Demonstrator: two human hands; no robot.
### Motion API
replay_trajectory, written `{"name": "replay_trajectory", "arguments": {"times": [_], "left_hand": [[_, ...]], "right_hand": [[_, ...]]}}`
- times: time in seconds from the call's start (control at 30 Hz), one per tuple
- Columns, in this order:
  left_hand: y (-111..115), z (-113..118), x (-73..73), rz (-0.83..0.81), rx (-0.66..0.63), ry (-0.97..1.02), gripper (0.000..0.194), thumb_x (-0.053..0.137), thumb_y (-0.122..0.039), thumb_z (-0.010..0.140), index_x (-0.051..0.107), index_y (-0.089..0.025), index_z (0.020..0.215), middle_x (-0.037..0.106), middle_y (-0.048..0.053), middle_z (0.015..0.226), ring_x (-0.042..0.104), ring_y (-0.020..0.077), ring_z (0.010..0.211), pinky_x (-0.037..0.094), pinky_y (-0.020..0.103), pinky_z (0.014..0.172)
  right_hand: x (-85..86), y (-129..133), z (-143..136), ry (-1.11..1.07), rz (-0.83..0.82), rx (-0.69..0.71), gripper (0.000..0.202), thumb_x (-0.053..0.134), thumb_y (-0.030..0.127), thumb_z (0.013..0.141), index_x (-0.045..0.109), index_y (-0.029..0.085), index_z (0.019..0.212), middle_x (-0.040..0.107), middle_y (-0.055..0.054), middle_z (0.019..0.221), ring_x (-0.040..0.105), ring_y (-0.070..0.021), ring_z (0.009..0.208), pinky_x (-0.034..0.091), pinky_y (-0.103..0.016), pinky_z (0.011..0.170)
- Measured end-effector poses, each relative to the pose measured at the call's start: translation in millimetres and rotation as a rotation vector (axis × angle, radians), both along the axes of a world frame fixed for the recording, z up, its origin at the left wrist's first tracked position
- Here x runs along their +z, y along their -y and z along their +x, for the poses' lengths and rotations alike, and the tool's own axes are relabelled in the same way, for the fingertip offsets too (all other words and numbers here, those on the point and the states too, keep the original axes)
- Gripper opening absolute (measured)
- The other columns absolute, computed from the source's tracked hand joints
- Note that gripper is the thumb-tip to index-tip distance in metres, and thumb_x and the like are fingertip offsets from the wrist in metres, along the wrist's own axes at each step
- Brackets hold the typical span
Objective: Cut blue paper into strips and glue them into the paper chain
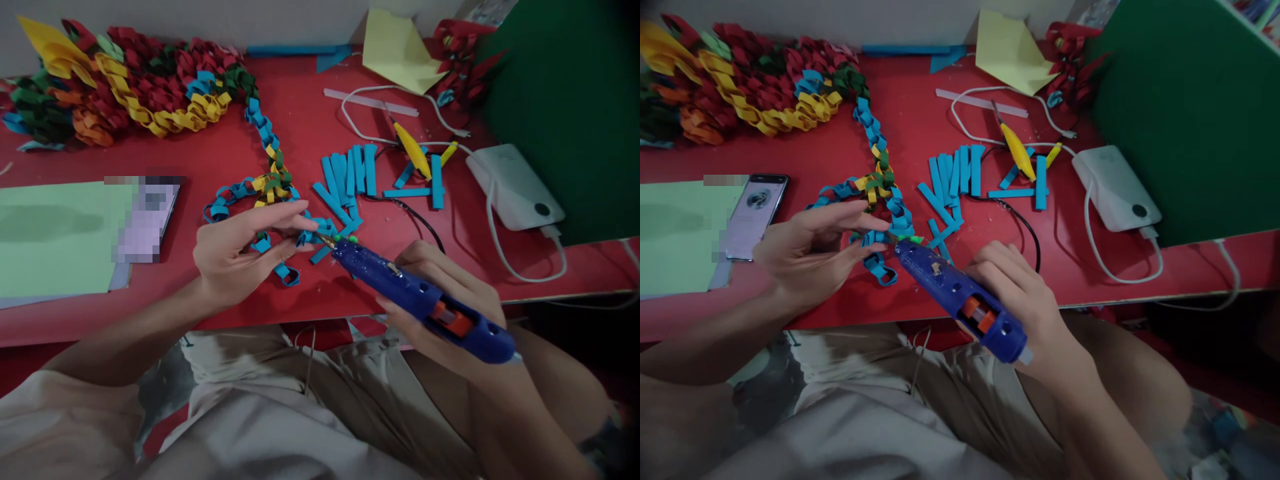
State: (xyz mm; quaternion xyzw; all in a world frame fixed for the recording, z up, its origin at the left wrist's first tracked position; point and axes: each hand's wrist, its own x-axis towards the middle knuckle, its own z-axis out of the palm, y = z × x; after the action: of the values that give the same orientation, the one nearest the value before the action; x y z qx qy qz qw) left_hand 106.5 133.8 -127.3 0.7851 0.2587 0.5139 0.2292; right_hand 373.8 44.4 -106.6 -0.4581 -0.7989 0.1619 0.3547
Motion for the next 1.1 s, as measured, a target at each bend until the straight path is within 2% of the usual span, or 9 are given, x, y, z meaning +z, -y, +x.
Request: {"name": "replay_trajectory", "arguments": {"times": [0.37,0.5,0.73,1.1], "left_hand": [[-0.1,0.3,1.3,0.003,0.020,-0.024,0.066,0.079,-0.011,0.085,0.059,-0.043,0.140,0.079,-0.008,0.108,0.078,0.0168,0.095,0.067,0.033,0.091],[-0.1,0.2,1.7,-0.020,0.015,-0.025,0.064,0.080,-0.014,0.085,0.060,-0.043,0.139,0.079,-0.007,0.108,0.078,0.0158,0.097,0.067,0.030,0.092],[1.2,2.0,4.2,-0.015,0.044,-0.018,0.066,0.079,-0.009,0.085,0.061,-0.044,0.138,0.079,-0.009,0.108,0.078,0.0159,0.093,0.067,0.031,0.091],[1.2,1.3,4.7,-0.013,0.018,0.007,0.067,0.081,-0.006,0.081,0.063,-0.038,0.137,0.079,-0.008,0.109,0.077,0.0134,0.095,0.067,0.028,0.092]], "right_hand": [[-0.7,-1.4,2.5,-0.006,0.000,0.020,0.019,0.072,0.023,0.088,0.055,0.023,0.099,0.057,-0.002,0.092,0.058,-0.0184,0.078,0.044,-0.034,0.069],[0.0,-1.2,1.9,-0.022,-0.002,0.020,0.021,0.073,0.022,0.088,0.056,0.022,0.100,0.056,-0.001,0.092,0.057,-0.0161,0.076,0.044,-0.033,0.069],[2.4,-1.9,1.8,-0.030,-0.005,0.049,0.022,0.073,0.018,0.087,0.056,0.021,0.100,0.055,-0.001,0.091,0.055,-0.0148,0.078,0.043,-0.030,0.069],[1.2,-2.1,2.2,-0.022,0.000,0.044,0.020,0.072,0.022,0.088,0.057,0.022,0.102,0.056,-0.003,0.091,0.057,-0.0184,0.078,0.043,-0.034,0.070]]}}
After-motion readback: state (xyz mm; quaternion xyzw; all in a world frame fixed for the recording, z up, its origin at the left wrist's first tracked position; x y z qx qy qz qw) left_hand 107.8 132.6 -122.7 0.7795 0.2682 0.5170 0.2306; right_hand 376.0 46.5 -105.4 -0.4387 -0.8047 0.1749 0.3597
